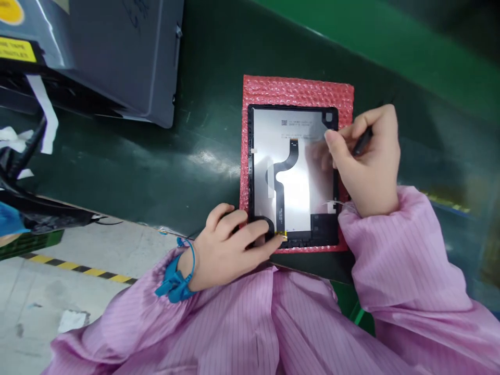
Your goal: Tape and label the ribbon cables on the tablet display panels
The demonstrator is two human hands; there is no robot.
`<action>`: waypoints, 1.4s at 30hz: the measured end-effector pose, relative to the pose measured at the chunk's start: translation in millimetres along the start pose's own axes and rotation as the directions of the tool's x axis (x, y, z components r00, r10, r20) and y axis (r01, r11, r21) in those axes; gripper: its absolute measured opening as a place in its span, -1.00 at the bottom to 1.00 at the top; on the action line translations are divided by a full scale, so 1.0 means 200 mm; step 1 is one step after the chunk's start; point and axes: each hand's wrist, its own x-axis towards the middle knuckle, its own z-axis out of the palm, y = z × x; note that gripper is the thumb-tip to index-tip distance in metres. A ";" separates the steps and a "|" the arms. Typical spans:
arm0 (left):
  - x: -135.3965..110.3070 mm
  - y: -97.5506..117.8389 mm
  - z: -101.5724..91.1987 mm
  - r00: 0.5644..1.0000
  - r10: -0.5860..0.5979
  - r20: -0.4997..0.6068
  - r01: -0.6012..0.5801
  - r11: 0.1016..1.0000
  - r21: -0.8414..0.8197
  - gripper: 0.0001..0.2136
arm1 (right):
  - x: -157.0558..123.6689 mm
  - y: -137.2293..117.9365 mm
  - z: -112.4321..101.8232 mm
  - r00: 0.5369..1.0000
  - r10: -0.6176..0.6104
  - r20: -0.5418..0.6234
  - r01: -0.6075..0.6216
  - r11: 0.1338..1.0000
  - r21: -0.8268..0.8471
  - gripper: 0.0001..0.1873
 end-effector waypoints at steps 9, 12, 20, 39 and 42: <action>0.00 0.01 0.01 0.992 0.041 0.120 -0.041 0.999 -0.005 -0.72 | -0.21 0.00 -0.20 0.980 0.150 -0.131 -0.184 0.932 -0.311 -0.70; 0.00 0.00 0.01 0.987 0.040 0.153 -0.033 0.998 -0.050 -0.66 | -0.22 -0.05 -0.25 0.941 0.305 -0.143 -0.335 0.800 -0.497 -0.73; -0.01 -0.02 0.04 0.989 0.051 0.140 -0.035 0.993 -0.111 -0.62 | -0.23 -0.17 -0.22 0.879 0.448 0.166 -0.333 0.823 -0.460 -0.63; -0.05 0.01 0.03 0.969 -0.177 -0.169 0.156 0.979 -0.130 -0.82 | 0.34 0.00 -0.10 0.938 0.347 0.021 -0.336 0.890 0.307 -0.36; -0.06 0.00 0.07 0.935 -0.194 -0.296 0.169 0.980 -0.106 -0.82 | 0.66 0.13 -0.05 0.959 0.211 -0.189 -0.141 0.935 0.326 -0.41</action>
